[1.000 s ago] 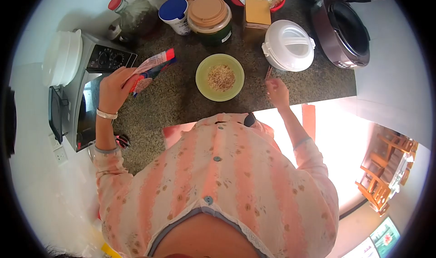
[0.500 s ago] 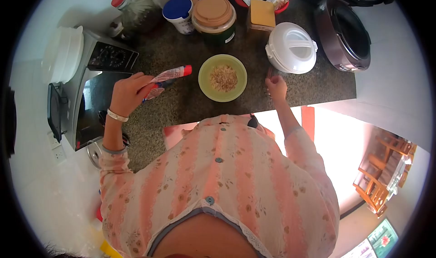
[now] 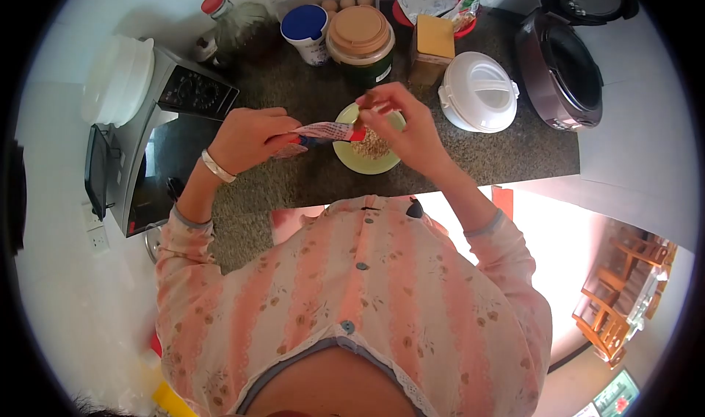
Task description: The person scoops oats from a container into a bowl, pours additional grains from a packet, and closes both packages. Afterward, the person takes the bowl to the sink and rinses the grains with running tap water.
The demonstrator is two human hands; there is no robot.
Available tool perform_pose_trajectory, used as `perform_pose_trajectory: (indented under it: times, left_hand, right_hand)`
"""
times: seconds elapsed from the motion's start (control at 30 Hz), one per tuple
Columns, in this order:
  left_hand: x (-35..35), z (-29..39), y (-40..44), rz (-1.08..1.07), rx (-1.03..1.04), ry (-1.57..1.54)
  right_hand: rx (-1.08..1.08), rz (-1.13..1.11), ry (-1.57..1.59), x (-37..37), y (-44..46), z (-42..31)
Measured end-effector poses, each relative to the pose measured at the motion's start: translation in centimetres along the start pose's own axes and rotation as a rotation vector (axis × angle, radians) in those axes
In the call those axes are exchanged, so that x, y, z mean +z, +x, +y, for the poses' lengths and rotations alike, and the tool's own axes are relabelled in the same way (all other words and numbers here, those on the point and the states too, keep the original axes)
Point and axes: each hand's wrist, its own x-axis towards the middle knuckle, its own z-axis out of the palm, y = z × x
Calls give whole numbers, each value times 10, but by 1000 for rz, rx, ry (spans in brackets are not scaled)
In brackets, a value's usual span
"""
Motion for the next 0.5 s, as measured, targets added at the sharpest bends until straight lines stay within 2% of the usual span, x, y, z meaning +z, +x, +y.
perform_pose_trajectory:
  times: [0.07, 0.1, 0.17, 0.27, 0.37, 0.5]
  left_hand:
    - [1, 3, 4, -4, 38, 13]
    - [2, 5, 5, -3, 40, 13]
    - [4, 7, 7, -13, 50, 11]
    - [3, 10, 9, -30, 66, 8]
    - [4, 10, 11, -38, 65, 39]
    - [3, 10, 14, -45, 66, 41]
  right_hand:
    - [-1, -13, -226, 7, 4, -7]
    - [-2, -12, -227, 13, 6, -12]
    - [106, -48, 125, 22, 9, -19]
    - [221, -152, 105, 17, 8, -13]
    - [216, -161, -26, 19, 5, -21]
    - [160, -136, -39, 17, 3, -18]
